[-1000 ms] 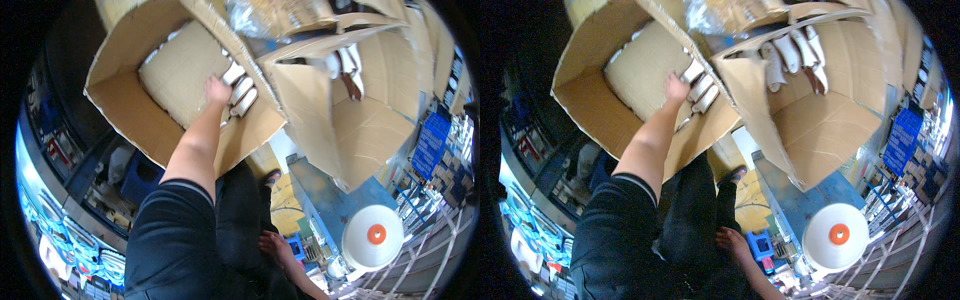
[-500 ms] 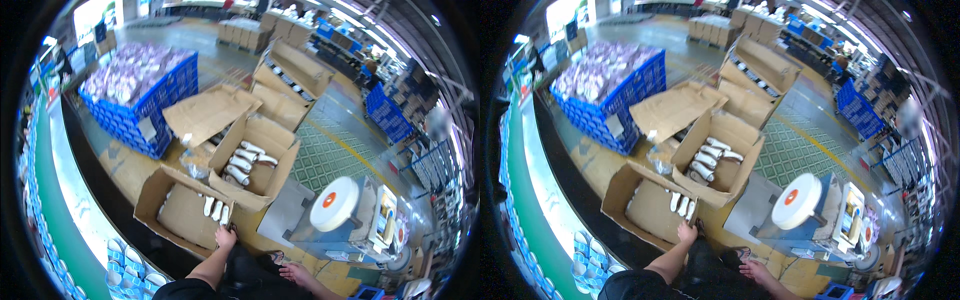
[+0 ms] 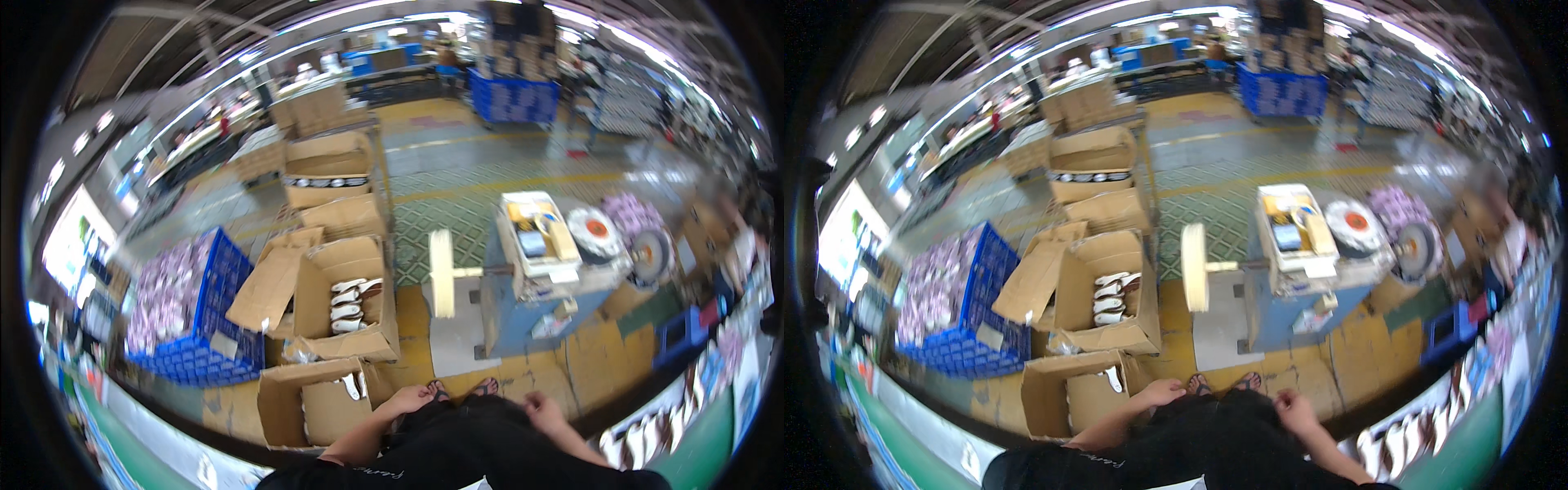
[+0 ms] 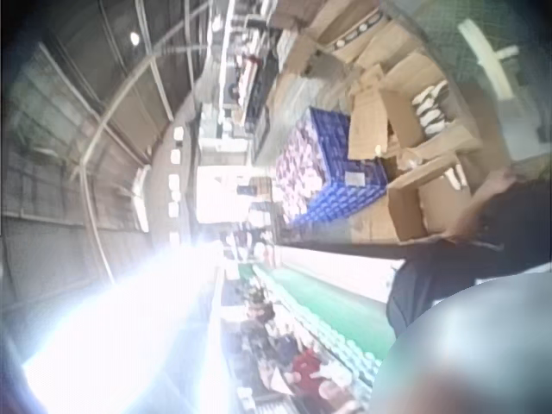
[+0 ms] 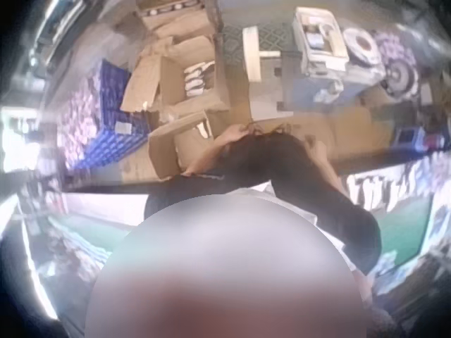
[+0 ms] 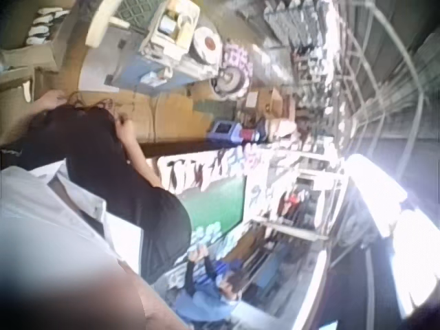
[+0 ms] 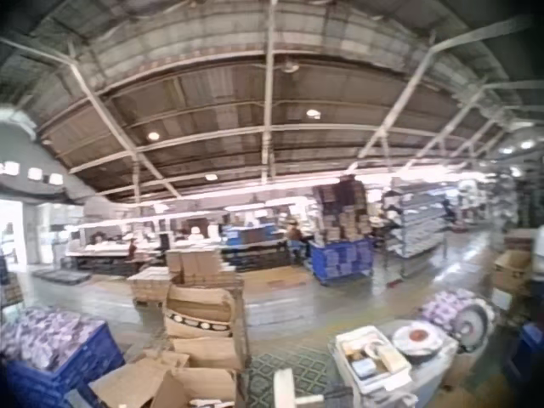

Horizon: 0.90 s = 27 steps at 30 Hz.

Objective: The person repeatedly picks up shoe sole parts, applies adhesive from a rotating roller, and places them into cardboard boxes. The person handles each part one at a time, turning them over to coat different edges before stacking them in boxes.

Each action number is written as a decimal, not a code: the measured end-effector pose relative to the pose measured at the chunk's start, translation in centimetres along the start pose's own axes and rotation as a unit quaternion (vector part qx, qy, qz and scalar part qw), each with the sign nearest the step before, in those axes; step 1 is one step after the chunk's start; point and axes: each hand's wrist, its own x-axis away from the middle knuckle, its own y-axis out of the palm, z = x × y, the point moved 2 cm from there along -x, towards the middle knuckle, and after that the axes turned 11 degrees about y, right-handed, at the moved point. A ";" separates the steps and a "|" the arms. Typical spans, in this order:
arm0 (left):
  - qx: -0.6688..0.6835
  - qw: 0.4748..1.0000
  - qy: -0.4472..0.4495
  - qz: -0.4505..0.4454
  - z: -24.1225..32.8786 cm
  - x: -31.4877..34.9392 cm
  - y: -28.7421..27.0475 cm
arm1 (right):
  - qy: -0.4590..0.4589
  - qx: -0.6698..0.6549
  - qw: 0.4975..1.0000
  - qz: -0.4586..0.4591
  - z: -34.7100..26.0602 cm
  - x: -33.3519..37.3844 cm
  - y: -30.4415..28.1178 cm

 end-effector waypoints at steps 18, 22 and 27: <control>0.104 0.973 0.045 -0.203 -4.6 -4.5 2.8 | 0.407 0.117 0.823 0.379 17.5 27.2 -22.6; 0.221 0.944 -0.134 -0.203 -3.5 -0.9 -1.9 | 0.455 0.082 0.795 0.394 20.3 31.2 -22.3; 0.274 0.900 -0.178 -0.289 -1.7 8.2 -7.6 | 0.408 0.121 0.833 0.354 21.3 27.9 -17.7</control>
